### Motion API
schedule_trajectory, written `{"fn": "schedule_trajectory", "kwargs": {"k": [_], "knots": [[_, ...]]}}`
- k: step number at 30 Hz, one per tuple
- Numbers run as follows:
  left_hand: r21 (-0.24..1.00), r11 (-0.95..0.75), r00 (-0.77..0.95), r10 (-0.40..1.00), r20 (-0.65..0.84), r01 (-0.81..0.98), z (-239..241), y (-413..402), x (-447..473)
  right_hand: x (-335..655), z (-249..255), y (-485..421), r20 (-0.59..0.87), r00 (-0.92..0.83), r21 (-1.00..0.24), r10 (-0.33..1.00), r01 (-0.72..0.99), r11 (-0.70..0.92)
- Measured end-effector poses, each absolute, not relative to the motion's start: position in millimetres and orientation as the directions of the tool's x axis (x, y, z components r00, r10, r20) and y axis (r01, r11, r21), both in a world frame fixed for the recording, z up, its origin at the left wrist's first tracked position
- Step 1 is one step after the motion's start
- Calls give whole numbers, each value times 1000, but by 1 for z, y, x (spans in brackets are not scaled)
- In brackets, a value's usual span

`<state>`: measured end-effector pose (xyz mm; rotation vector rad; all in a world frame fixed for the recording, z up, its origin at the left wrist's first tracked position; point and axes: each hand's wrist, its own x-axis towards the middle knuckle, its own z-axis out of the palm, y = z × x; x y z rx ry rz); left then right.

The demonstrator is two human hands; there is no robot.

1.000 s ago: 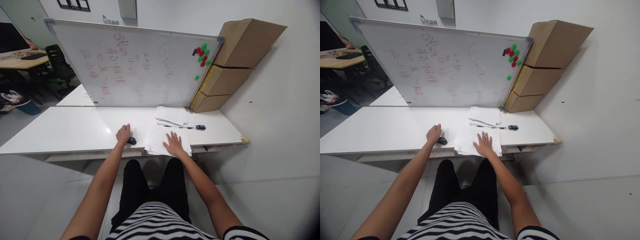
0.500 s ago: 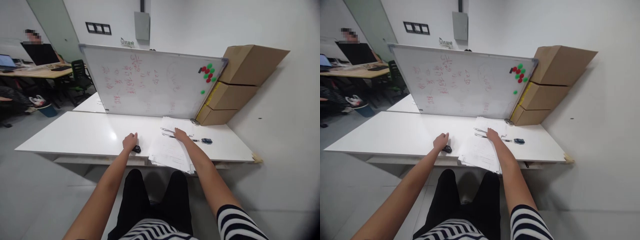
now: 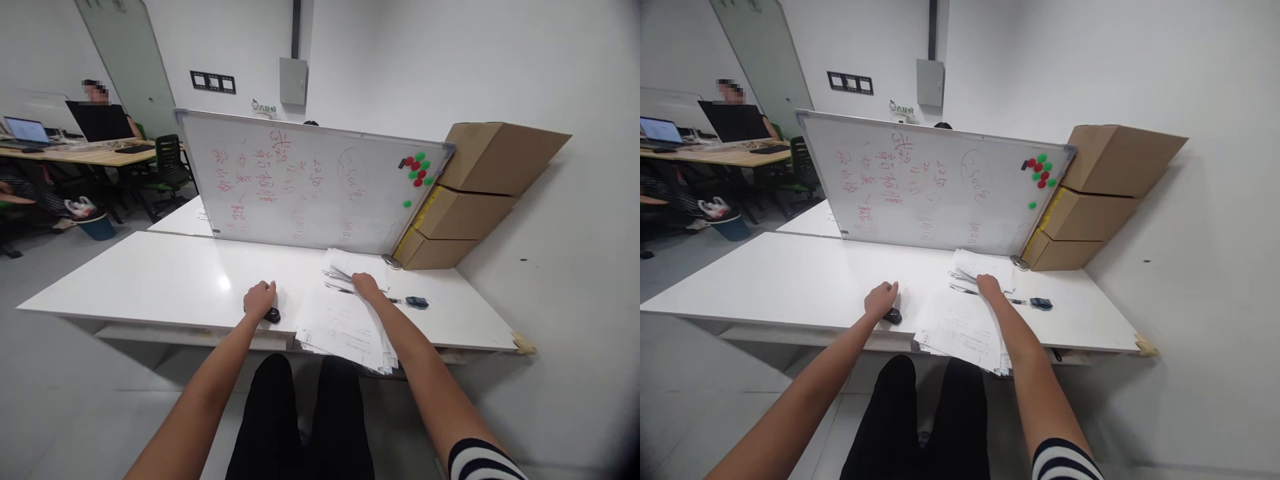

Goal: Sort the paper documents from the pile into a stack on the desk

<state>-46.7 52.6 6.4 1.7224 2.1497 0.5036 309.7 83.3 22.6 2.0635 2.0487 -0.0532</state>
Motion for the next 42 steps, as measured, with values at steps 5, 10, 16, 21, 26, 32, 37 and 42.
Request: {"fn": "schedule_trajectory", "kwargs": {"k": [5, 10, 16, 21, 26, 32, 37, 42], "knots": [[462, 207, -212, 976, -42, 863, 9, 52, -45, 318, 26, 83, -174, 4, 98, 985, 995, 14], [396, 186, -195, 981, -20, 899, 12, 49, -40, 323, 27, 85, -161, 0, 68, 987, 998, 11], [311, 117, -136, 990, 40, 943, 13, 46, -34, 319, 22, 96, -173, 14, 93, 985, 996, 2], [315, 146, -165, 986, 32, 938, 13, 47, -33, 316, 20, 98, -156, 32, 73, 987, 997, -21], [321, 168, -189, 981, 35, 932, 10, 49, -35, 310, 34, 88, -81, 47, 9, 996, 999, -47], [349, 190, -215, 976, 35, 918, 9, 48, -37, 303, 90, 51, 157, 51, -111, 986, 993, -33], [437, 202, -230, 973, 12, 876, 16, 46, -42, 301, 107, -29, 482, 163, -754, 861, 577, 313], [587, 75, -234, 951, 201, 806, 39, 32, -40, 288, 76, -89, 303, 345, -938, 888, 270, 216]]}}
